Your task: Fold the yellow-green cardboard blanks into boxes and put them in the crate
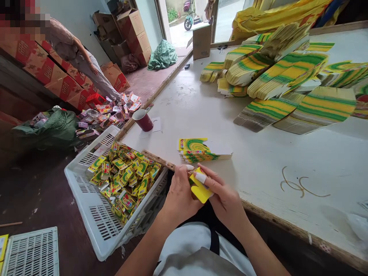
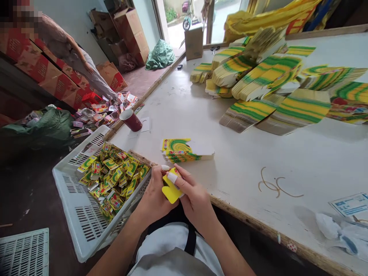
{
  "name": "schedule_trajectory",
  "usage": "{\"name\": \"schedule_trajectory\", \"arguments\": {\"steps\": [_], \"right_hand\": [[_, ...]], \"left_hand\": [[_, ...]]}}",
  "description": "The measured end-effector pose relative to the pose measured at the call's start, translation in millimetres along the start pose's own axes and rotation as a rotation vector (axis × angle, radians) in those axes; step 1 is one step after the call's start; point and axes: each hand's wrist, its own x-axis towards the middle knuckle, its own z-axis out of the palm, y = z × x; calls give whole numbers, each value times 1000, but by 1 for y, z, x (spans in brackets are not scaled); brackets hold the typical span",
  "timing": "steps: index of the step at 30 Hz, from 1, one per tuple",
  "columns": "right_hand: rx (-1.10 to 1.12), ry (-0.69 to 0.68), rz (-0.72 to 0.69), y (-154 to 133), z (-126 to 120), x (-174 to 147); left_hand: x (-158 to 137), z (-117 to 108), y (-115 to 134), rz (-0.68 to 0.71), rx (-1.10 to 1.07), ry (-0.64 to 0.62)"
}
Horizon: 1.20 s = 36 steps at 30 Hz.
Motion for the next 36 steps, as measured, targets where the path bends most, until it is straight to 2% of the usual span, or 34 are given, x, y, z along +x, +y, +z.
{"name": "schedule_trajectory", "arguments": {"steps": [2,7,11,14,18,21,23,25,27,28,31,36], "right_hand": [[-37,-10,0,3,-4,2],[-128,-222,21,6,-21,5],[-6,-354,38,10,-38,10],[36,-394,85,14,-40,12],[27,-269,104,13,-19,15],[84,-148,144,15,-6,23],[22,-16,199,22,-5,35],[-213,106,232,34,-9,49],[-462,135,236,48,-12,63],[-540,117,237,55,-13,69],[-601,63,221,68,-10,79],[-607,87,169,67,-10,79]], "left_hand": [[0,-7,1,-43,67,-26],[5,-25,2,-63,107,-144],[10,-32,2,-65,83,-217],[11,-29,0,-36,155,-234],[12,-26,-1,-3,222,-141],[16,-42,-12,-81,192,-65],[18,-63,-28,-212,316,119],[17,-85,-48,-364,530,402],[15,-101,-66,-424,600,560],[13,-105,-72,-422,580,584],[9,-98,-72,-351,371,484],[8,-60,-49,-291,-14,247]]}}
